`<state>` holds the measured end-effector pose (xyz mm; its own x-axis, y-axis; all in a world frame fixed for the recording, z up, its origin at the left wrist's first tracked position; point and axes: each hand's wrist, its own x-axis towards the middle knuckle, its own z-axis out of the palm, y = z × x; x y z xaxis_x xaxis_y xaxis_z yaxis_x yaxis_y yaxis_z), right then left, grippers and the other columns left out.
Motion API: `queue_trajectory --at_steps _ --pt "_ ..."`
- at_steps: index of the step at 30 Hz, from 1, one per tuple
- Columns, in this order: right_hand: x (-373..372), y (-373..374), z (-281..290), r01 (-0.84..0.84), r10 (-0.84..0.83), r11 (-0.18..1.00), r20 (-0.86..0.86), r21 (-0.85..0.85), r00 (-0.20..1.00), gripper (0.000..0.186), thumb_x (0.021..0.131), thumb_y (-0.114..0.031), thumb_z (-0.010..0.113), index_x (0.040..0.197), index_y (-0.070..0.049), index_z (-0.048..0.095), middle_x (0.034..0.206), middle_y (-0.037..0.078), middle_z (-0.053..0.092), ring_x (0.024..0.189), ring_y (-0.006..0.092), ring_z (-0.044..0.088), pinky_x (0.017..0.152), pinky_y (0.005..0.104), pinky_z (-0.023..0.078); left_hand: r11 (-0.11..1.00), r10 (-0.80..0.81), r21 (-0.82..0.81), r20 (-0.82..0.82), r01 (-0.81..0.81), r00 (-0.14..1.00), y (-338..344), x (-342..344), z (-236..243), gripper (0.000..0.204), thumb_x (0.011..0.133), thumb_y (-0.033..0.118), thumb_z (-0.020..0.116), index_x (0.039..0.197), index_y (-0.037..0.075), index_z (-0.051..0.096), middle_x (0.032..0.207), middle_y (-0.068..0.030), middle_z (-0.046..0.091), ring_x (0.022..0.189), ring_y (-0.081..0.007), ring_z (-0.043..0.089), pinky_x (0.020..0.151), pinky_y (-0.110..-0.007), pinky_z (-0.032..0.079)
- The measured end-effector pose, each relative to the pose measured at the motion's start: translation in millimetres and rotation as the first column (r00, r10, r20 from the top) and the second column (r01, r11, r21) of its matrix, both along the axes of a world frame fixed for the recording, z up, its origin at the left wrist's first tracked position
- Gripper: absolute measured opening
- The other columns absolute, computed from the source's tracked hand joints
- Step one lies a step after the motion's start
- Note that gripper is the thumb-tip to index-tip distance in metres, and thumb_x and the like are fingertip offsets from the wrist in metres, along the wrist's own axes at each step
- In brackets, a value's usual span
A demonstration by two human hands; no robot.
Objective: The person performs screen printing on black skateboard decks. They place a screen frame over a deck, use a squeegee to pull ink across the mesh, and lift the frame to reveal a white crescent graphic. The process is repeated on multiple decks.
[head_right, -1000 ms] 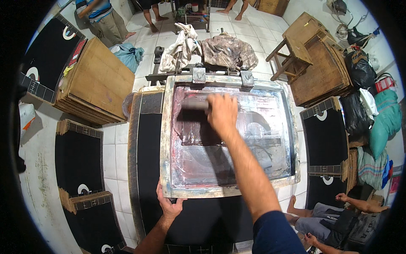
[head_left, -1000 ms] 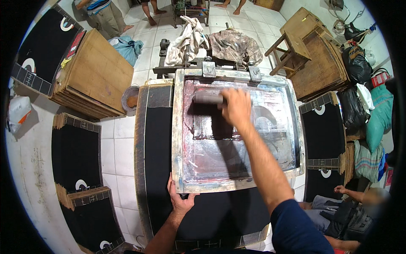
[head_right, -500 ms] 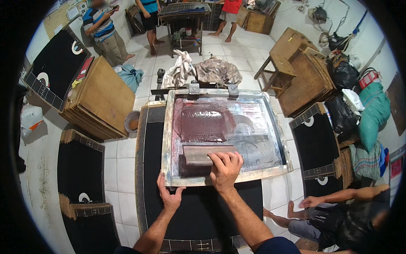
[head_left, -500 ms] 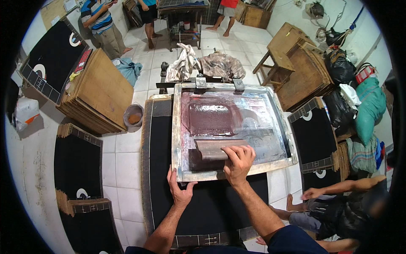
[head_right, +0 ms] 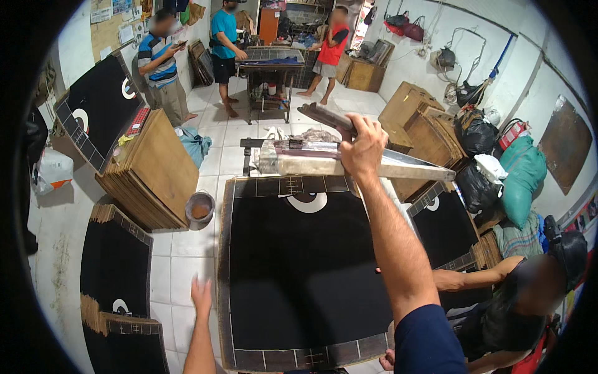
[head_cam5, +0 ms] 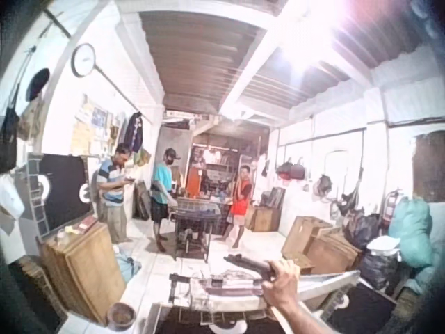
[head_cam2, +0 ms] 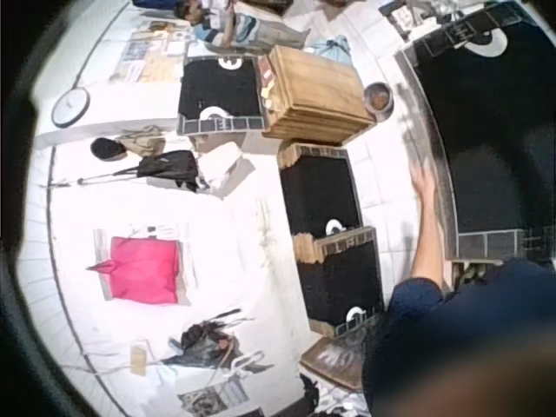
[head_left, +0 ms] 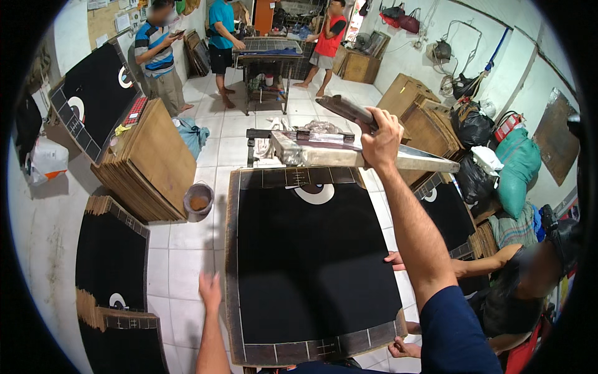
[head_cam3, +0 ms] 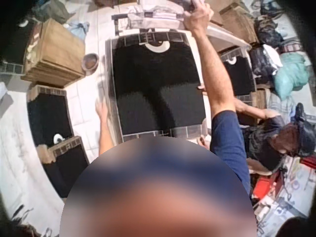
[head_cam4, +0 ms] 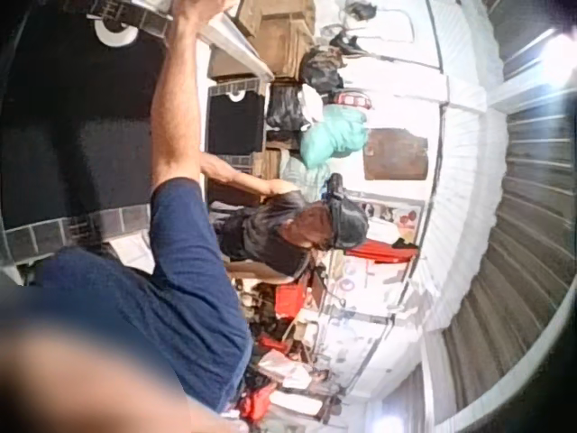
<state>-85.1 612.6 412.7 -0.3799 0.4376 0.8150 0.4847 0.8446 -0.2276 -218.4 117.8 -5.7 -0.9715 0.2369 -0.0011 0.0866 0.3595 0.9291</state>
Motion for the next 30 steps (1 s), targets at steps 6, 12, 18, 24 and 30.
queue_trajectory --at_steps 6,12,18,24,30 --pt "-30.7 38.0 44.5 -0.004 0.004 1.000 0.004 0.002 1.000 0.038 0.085 -0.019 0.084 0.121 -0.011 0.075 0.108 0.018 0.073 0.101 0.0344 0.070 0.090 0.0436 0.055 0.623 -0.024 -0.576 0.662 0.529 0.749 -229.0 187.6 -138.5 0.043 0.106 0.036 0.051 0.092 0.004 0.076 0.090 -0.0197 0.070 0.090 -0.0382 0.064 0.083 -0.052 0.046" --pt "-48.5 60.2 67.8 0.000 0.003 0.991 0.022 -0.131 1.000 0.040 0.085 -0.021 0.084 0.122 -0.010 0.074 0.106 0.016 0.079 0.099 0.0300 0.076 0.089 0.0407 0.056 0.993 0.089 -0.036 0.844 -0.109 0.528 -245.0 305.5 -117.1 0.038 0.108 0.026 0.062 0.073 0.012 0.060 0.059 0.0062 0.051 0.048 -0.0068 0.043 0.043 -0.030 0.028" --pt "-52.7 67.2 76.2 0.031 -0.023 0.988 0.057 -0.154 0.998 0.040 0.087 -0.026 0.084 0.124 -0.013 0.075 0.104 0.015 0.079 0.099 0.0323 0.076 0.090 0.0428 0.055 0.766 0.193 -0.631 0.412 0.126 0.890 -238.6 307.8 -131.0 0.024 0.095 0.030 0.061 0.106 0.020 0.080 0.102 -0.0106 0.079 0.097 -0.0394 0.072 0.086 -0.053 0.057" --pt "-51.5 72.0 72.4 0.043 -0.032 0.990 0.083 -0.134 0.996 0.041 0.088 -0.027 0.084 0.125 -0.011 0.074 0.105 0.013 0.080 0.094 0.0260 0.076 0.086 0.0391 0.056 0.785 0.201 -0.608 0.431 0.118 0.880 -224.1 277.2 -114.0 0.028 0.096 0.030 0.064 0.117 0.014 0.077 0.096 -0.0119 0.079 0.090 -0.0389 0.071 0.081 -0.051 0.057" --pt "-51.6 68.6 68.0 0.052 -0.050 0.998 0.036 -0.047 0.998 0.041 0.087 -0.028 0.085 0.124 -0.013 0.075 0.103 0.014 0.080 0.094 0.0264 0.077 0.084 0.0391 0.056 0.776 0.202 -0.623 0.388 0.094 0.899 -238.1 249.1 -54.6 0.037 0.098 0.029 0.067 0.128 0.008 0.073 0.091 -0.0132 0.078 0.082 -0.0383 0.070 0.076 -0.049 0.056"
